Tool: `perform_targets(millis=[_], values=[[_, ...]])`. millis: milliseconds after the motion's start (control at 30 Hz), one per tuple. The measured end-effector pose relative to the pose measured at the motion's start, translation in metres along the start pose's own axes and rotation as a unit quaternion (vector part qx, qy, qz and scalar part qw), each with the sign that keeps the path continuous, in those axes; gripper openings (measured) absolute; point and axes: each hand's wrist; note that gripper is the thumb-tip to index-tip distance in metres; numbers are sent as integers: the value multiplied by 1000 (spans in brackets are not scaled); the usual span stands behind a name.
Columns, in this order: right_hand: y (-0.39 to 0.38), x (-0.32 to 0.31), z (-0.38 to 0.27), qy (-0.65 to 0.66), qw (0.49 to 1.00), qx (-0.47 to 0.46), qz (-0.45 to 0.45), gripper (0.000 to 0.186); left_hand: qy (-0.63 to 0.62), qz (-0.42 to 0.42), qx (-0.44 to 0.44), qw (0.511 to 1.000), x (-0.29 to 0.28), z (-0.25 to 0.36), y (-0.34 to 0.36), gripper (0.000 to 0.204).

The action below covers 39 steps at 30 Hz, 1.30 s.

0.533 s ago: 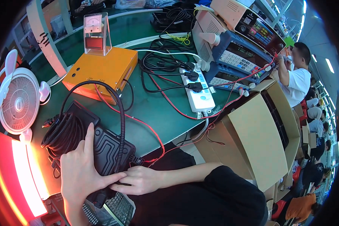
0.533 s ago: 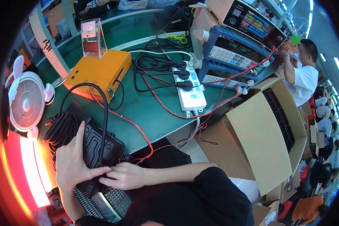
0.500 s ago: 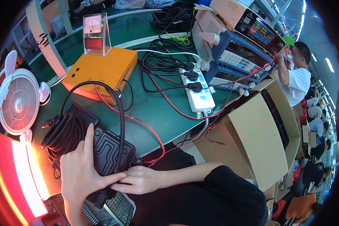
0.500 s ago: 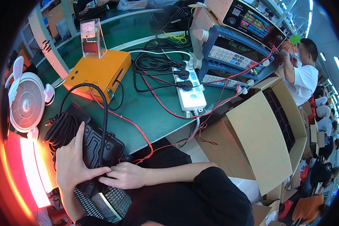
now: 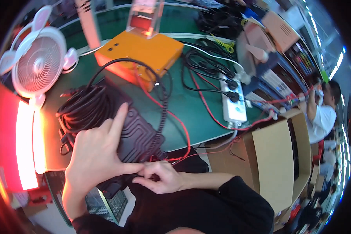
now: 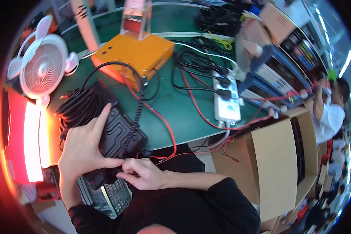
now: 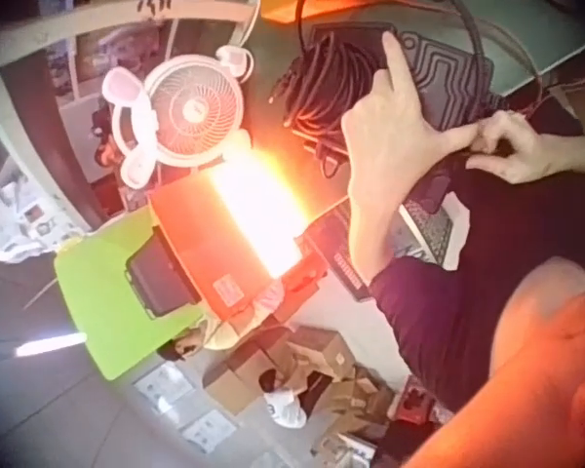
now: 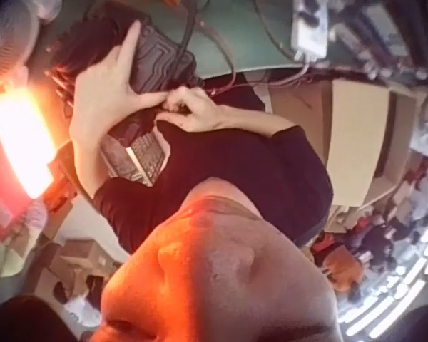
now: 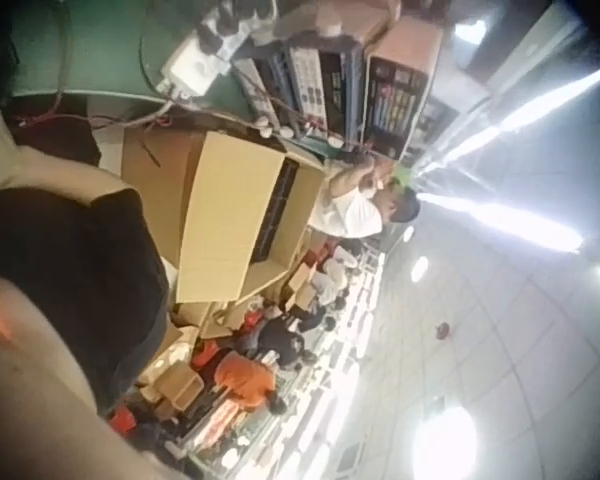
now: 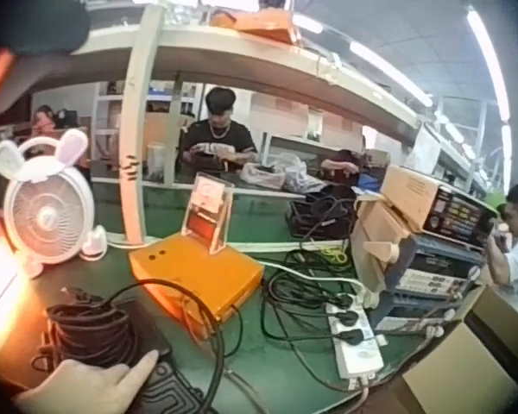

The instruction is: Testing and assembling components of a solar power kit at a workbench.

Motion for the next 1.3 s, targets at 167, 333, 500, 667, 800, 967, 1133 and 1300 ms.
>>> perform_targets(millis=[167,333,500,667,800,967,1133,1300], values=[[17,-32,-15,174,982,-10,-74,34,-10,-12,16,1000,6,-12,-3,113],[71,-86,-38,216,911,139,-323,42,-22,4,4,1000,9,-16,-14,107],[105,-145,-18,-124,937,221,-241,21,-39,52,23,998,18,-16,-13,100],[170,-159,71,-350,883,49,-308,43,-77,91,23,993,22,-13,-17,96],[192,-107,106,-355,836,-83,-410,74,-90,104,41,990,25,-17,-16,95],[210,-40,80,94,898,34,-428,76,-101,95,46,989,26,-19,-14,98],[215,-1,88,-92,809,-104,-571,58,-105,86,43,990,23,-19,-13,98],[223,-11,84,-173,748,-179,-616,33,-115,52,24,992,21,-18,-10,100]])
Point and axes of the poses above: each hand's wrist, its own y-axis towards the middle knuckle, its own x-axis out of the palm, z = x × y, and after that the axes turned 11 degrees about -x, right-handed
